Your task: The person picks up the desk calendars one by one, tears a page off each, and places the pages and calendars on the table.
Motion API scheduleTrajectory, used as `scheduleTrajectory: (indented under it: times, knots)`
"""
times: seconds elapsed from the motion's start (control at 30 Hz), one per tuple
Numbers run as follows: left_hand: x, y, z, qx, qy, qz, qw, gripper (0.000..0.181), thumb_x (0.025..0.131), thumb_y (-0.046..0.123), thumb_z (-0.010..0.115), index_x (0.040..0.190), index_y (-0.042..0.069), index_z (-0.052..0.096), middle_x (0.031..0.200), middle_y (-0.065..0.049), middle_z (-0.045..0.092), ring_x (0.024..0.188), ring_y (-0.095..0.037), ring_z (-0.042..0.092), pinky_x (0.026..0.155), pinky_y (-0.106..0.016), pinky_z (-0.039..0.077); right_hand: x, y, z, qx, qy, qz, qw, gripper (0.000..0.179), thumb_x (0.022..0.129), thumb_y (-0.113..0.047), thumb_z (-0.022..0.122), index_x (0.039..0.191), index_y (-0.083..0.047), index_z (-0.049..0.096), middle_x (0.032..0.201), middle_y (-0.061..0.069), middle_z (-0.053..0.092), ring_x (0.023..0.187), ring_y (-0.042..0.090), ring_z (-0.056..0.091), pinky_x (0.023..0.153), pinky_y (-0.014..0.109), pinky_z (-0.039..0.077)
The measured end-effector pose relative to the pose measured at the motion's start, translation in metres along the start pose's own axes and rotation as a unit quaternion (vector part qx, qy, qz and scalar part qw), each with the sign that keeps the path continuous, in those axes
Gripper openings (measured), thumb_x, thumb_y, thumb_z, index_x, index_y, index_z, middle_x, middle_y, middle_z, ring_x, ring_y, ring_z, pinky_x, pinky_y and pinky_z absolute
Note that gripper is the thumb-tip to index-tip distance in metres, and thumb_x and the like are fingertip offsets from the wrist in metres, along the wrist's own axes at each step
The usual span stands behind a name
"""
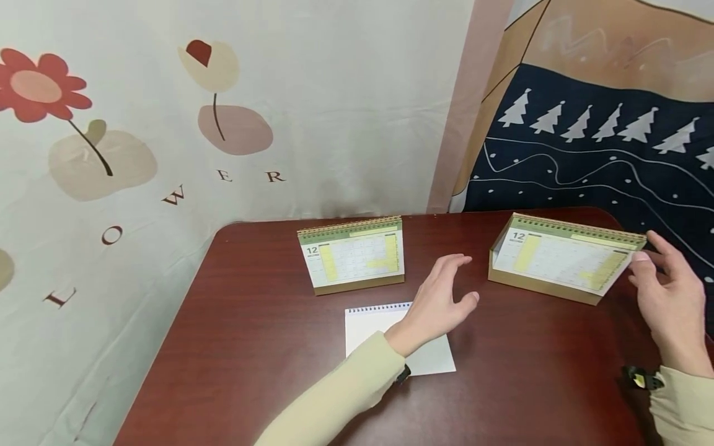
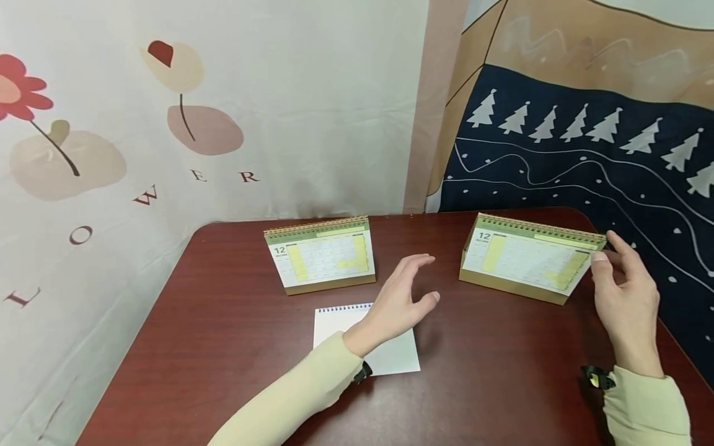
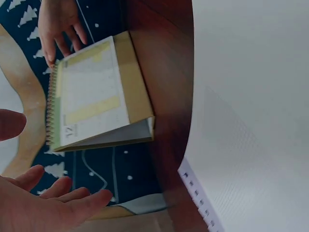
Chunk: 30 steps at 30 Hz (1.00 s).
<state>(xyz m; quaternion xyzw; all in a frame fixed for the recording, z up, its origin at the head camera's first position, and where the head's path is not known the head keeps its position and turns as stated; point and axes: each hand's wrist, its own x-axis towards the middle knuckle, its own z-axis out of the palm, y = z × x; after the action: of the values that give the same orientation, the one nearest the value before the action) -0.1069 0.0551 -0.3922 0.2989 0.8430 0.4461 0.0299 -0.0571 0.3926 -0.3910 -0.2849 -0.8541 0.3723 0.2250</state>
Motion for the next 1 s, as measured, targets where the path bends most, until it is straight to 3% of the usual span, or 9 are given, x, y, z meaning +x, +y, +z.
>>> scheduleTrajectory:
  times: [0.17,0.27,0.4,0.5,0.6,0.77,0.9,1.0]
  knots:
    - [0.013,-0.007,0.007,-0.006,-0.009,-0.029,0.9995,0.06,0.097,0.02,0.066,0.153,0.012,0.046,0.155,-0.005,0.044,0.138,-0.017,0.048,0.112,-0.035,0.043,0.001,0.002,0.004,0.029,-0.006,0.001,0.9996,0.054,0.109,-0.028,0.046,0.16,-0.039,0.034,0.149,0.016,0.052,0.091,-0.015,0.048,0.08,0.002,0.043]
    - [0.018,-0.01,0.009,-0.011,-0.011,-0.045,0.9989,0.06,0.097,0.021,0.066,0.153,0.012,0.046,0.156,-0.005,0.044,0.139,-0.017,0.048,0.113,-0.035,0.041,0.004,0.003,0.005,0.068,0.004,0.002,0.9977,0.05,0.108,-0.024,0.05,0.157,-0.033,0.042,0.129,0.0,0.059,0.094,-0.011,0.054,0.078,0.002,0.044]
    - [0.02,-0.015,0.012,-0.016,-0.01,-0.057,0.9982,0.059,0.097,0.021,0.066,0.153,0.012,0.046,0.156,-0.005,0.045,0.14,-0.017,0.047,0.114,-0.036,0.041,0.01,0.006,0.005,0.139,0.018,0.003,0.9901,0.04,0.107,-0.014,0.054,0.146,-0.024,0.053,0.105,-0.019,0.053,0.096,-0.004,0.059,0.071,0.0,0.044]
    - [0.02,-0.018,0.014,-0.019,-0.007,-0.062,0.9979,0.059,0.097,0.02,0.066,0.152,0.012,0.047,0.155,-0.005,0.046,0.14,-0.018,0.047,0.114,-0.037,0.041,0.013,0.007,0.005,0.173,0.026,0.002,0.9846,0.035,0.106,-0.01,0.054,0.139,-0.021,0.057,0.102,-0.018,0.056,0.092,-0.004,0.06,0.069,0.002,0.045]
    - [0.02,-0.02,0.014,-0.02,-0.004,-0.066,0.9976,0.058,0.097,0.021,0.066,0.151,0.013,0.048,0.155,-0.005,0.046,0.14,-0.018,0.047,0.114,-0.037,0.041,0.016,0.006,0.005,0.192,0.024,-0.003,0.9811,0.039,0.106,-0.007,0.055,0.142,-0.021,0.055,0.099,-0.017,0.059,0.084,-0.007,0.06,0.068,0.003,0.047]
    - [0.018,-0.023,0.013,-0.018,-0.006,-0.074,0.9971,0.057,0.098,0.02,0.065,0.151,0.013,0.048,0.155,-0.005,0.046,0.14,-0.018,0.047,0.115,-0.038,0.04,0.017,0.007,0.003,0.178,-0.002,-0.018,0.9838,0.044,0.107,-0.008,0.051,0.149,-0.022,0.054,0.099,-0.016,0.056,0.083,-0.012,0.058,0.068,0.003,0.046]
    - [0.017,-0.025,0.011,-0.018,-0.006,-0.077,0.9969,0.056,0.098,0.019,0.064,0.151,0.013,0.049,0.155,-0.005,0.046,0.141,-0.018,0.046,0.115,-0.038,0.04,0.015,0.008,0.003,0.18,-0.025,-0.038,0.9826,0.036,0.108,-0.01,0.051,0.142,-0.018,0.062,0.1,-0.011,0.054,0.084,-0.012,0.059,0.069,0.004,0.047]
    - [0.016,-0.027,0.01,-0.017,-0.007,-0.076,0.9969,0.055,0.098,0.019,0.064,0.151,0.013,0.049,0.155,-0.005,0.046,0.142,-0.018,0.046,0.115,-0.038,0.04,0.013,0.008,0.003,0.218,-0.039,-0.039,0.9743,0.032,0.107,-0.008,0.053,0.135,-0.019,0.064,0.099,-0.006,0.053,0.084,-0.01,0.061,0.068,0.007,0.05]
